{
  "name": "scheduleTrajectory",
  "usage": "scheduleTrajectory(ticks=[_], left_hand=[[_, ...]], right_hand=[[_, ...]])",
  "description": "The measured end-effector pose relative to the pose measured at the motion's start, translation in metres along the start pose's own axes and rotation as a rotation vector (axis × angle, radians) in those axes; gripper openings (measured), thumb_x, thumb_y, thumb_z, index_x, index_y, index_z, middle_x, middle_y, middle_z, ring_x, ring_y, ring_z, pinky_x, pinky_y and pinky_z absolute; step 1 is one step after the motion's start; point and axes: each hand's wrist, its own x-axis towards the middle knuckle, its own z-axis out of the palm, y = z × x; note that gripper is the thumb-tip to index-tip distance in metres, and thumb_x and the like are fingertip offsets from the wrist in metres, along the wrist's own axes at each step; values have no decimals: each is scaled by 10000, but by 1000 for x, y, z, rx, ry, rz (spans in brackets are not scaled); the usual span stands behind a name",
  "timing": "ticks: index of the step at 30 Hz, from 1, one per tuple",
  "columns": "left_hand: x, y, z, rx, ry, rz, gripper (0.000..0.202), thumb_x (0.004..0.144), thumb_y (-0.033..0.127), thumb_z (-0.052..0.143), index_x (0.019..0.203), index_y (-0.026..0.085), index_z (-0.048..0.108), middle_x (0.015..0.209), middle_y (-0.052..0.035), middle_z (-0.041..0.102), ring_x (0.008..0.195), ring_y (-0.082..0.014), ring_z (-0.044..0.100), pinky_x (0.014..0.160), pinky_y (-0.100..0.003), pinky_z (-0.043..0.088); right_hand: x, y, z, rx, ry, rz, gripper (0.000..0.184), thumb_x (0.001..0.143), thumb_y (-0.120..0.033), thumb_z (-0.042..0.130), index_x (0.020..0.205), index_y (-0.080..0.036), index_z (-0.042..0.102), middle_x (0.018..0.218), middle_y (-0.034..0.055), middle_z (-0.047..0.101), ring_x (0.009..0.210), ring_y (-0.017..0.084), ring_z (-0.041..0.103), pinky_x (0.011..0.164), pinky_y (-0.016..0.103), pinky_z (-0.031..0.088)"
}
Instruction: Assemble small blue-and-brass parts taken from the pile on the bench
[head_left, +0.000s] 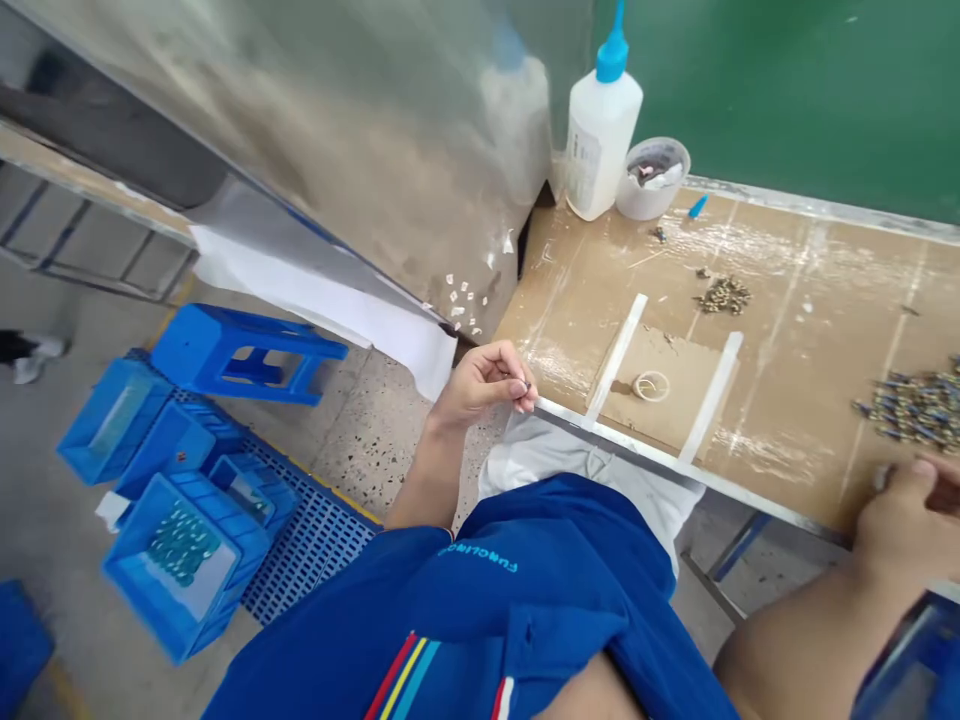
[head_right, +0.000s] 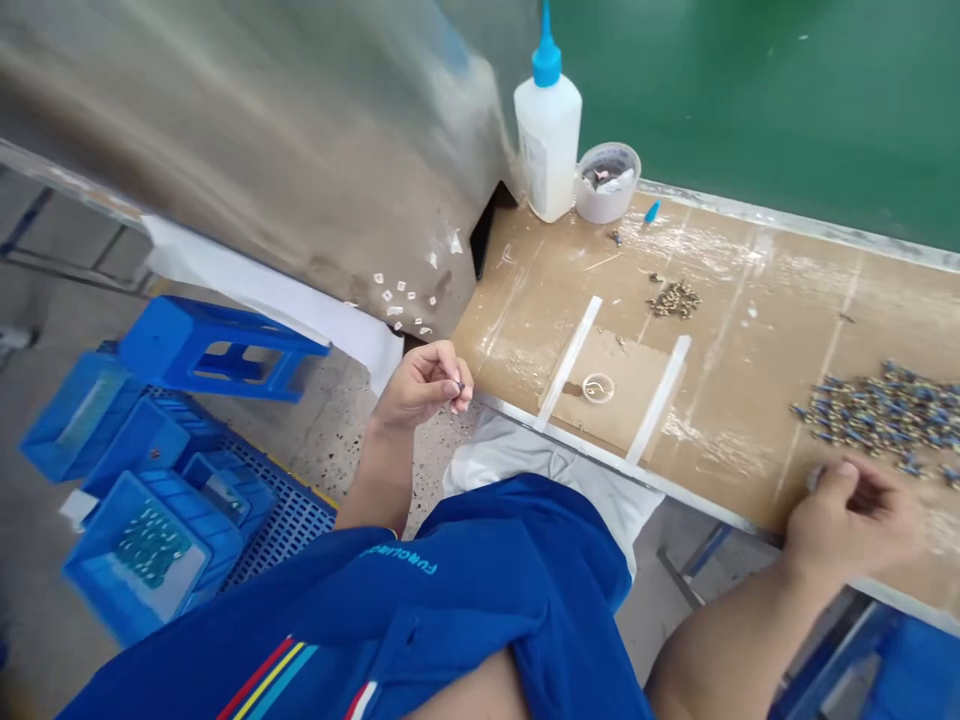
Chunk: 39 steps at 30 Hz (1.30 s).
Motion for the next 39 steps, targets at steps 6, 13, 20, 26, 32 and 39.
scheduleTrajectory(ticks=[6, 13, 20, 26, 32, 39], left_hand=[[31, -35, 15, -65, -167, -145, 401, 818, 395, 826, 1017, 91, 657, 710, -45, 691, 560, -98, 662, 516, -152, 548], [52, -60, 33, 33, -169, -307, 539, 707, 535, 870, 825, 71, 622, 651, -51, 658, 519, -102, 623, 467, -174, 510], [55, -67, 43, 130, -222, -364, 372, 750, 318, 839, 907, 85, 594, 783, -93, 728, 634, -117, 687, 588, -183, 567], [58, -74, 43, 325, -227, -85, 97, 812, 184, 723, 832, 89, 731, 832, -96, 731, 721, -107, 698, 655, -162, 563], [57, -78, 42, 408, -194, 77, 127, 857, 198, 697, 889, 101, 772, 750, -58, 688, 565, -56, 599, 539, -133, 502], [55, -85, 43, 472, -149, -5, 210, 841, 284, 719, 894, 82, 742, 806, -76, 709, 593, -87, 644, 566, -161, 553]], right_hand=[[-24, -14, -3, 229, 35, 34, 495, 521, -702, 586, 643, -223, 560, 694, 136, 565, 631, 187, 522, 751, 476, 450], [-88, -44, 7, 282, -684, -114, 374, 820, -498, 624, 886, -139, 702, 901, 102, 705, 834, 132, 666, 792, 284, 536], [-103, -63, 36, 377, -846, -135, 302, 835, -421, 663, 955, -152, 731, 884, 71, 699, 744, 91, 619, 662, 216, 504], [-101, -73, 42, 368, -880, -312, 203, 862, -352, 660, 812, -173, 741, 881, 56, 667, 745, 70, 572, 622, 193, 456], [-101, -78, 51, 317, -873, -575, 174, 903, -306, 631, 861, -191, 754, 1032, 64, 661, 902, 88, 627, 730, 219, 514], [-93, -79, 56, 185, -626, -868, 240, 941, -319, 585, 800, -176, 716, 905, 46, 665, 847, 91, 592, 758, 232, 486]])
